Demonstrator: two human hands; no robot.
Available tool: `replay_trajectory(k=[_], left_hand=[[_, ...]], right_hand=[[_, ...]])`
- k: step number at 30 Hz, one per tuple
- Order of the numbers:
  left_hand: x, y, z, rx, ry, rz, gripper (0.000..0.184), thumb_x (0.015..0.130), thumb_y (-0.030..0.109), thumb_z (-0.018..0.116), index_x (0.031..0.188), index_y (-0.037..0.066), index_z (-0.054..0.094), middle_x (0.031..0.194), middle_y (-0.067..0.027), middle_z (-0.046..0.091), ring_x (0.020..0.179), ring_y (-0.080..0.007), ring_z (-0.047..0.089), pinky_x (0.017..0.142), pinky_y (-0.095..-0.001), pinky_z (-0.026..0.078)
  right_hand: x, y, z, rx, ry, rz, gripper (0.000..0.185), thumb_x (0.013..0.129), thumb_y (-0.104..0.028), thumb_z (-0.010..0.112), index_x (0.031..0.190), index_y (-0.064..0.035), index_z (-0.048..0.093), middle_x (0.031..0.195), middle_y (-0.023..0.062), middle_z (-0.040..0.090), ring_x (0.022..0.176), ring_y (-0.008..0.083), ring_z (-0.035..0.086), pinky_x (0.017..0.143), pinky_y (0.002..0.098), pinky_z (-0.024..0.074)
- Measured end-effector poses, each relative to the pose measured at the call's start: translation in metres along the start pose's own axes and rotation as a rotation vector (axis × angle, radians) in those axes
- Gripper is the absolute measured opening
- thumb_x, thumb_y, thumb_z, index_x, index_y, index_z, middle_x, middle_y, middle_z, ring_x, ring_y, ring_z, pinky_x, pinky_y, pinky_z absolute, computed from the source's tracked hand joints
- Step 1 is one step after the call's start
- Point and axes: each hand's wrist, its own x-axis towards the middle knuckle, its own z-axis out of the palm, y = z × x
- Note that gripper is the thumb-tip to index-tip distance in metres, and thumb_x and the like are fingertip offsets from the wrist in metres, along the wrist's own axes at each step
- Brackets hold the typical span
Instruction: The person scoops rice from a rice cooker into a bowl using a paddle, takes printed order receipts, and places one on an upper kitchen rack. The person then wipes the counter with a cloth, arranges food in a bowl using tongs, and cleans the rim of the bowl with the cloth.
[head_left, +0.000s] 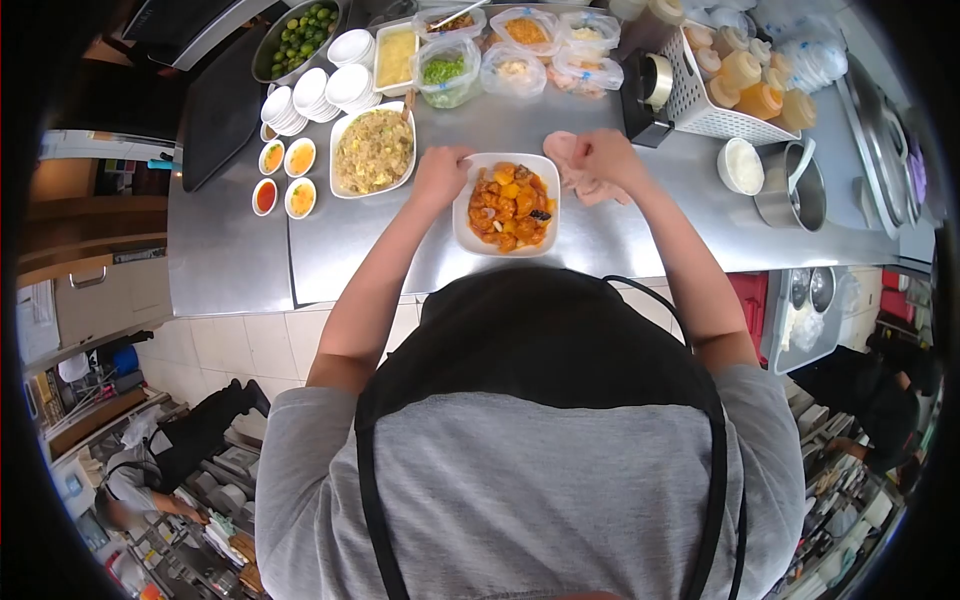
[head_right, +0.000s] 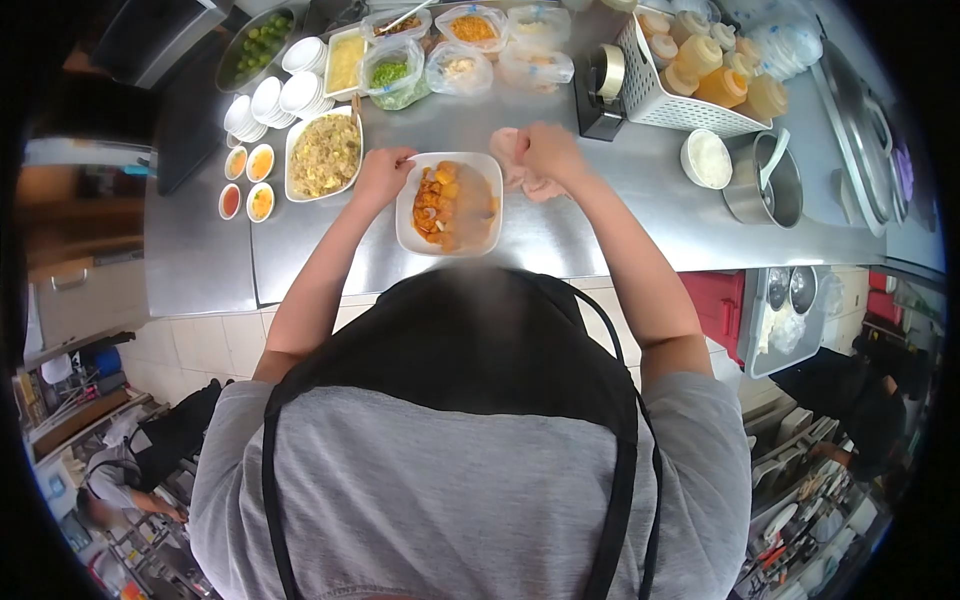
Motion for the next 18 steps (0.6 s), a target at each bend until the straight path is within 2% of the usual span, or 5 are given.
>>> replay_trajectory(k=[4,6,9,16,18], left_hand=[[-0.003,-0.004,0.005,-0.012,0.063,0.019,0.017,0.073,0.008,0.057,0.088,0.003,0.064,0.078,-0.0183,0.062,0.072,-0.0317,0.061,0.067,-0.0355,0.048],[-0.005,-0.006,0.006,-0.02,0.077,0.02,0.017,0.073,0.009,0.057,0.088,0.003,0.064,0.077,-0.0184,0.062,0.071,-0.0317,0.061,0.067,-0.0355,0.048],[-0.012,-0.008,0.007,-0.042,0.104,0.003,0.018,0.073,0.009,0.057,0.088,0.003,0.064,0.076,-0.0184,0.062,0.071,-0.0318,0.06,0.067,-0.0355,0.048],[-0.022,-0.006,0.008,-0.082,0.13,-0.053,0.018,0.074,0.01,0.058,0.09,0.004,0.063,0.077,-0.0187,0.062,0.069,-0.0312,0.061,0.065,-0.0356,0.048],[-0.022,-0.006,0.008,-0.085,0.129,-0.058,0.018,0.074,0.01,0.058,0.09,0.004,0.063,0.077,-0.0186,0.062,0.069,-0.0311,0.061,0.065,-0.0355,0.048]], right_hand=[[0.005,-0.021,0.012,0.083,0.098,-0.101,0.01,0.067,-0.015,0.056,0.072,-0.0066,0.059,0.08,0.0124,0.06,0.078,0.0295,0.058,0.068,0.038,0.0456],[0.007,-0.029,0.031,0.084,0.225,-0.164,0.007,0.069,-0.011,0.054,0.072,-0.0068,0.058,0.084,0.0141,0.058,0.079,0.0319,0.056,0.07,0.0387,0.0452],[-0.001,-0.034,0.035,0.055,0.282,-0.158,0.009,0.069,-0.008,0.051,0.076,-0.007,0.057,0.086,0.0154,0.055,0.082,0.0339,0.054,0.073,0.0404,0.044],[-0.016,-0.02,0.052,0.043,0.406,-0.257,0.01,0.069,-0.008,0.051,0.079,-0.0069,0.055,0.087,0.0153,0.052,0.085,0.0349,0.052,0.075,0.0421,0.0425],[-0.019,-0.019,0.055,0.045,0.369,-0.195,0.012,0.063,-0.007,0.062,0.068,-0.0067,0.051,0.087,0.0111,0.051,0.082,0.0282,0.053,0.071,0.0365,0.044]])
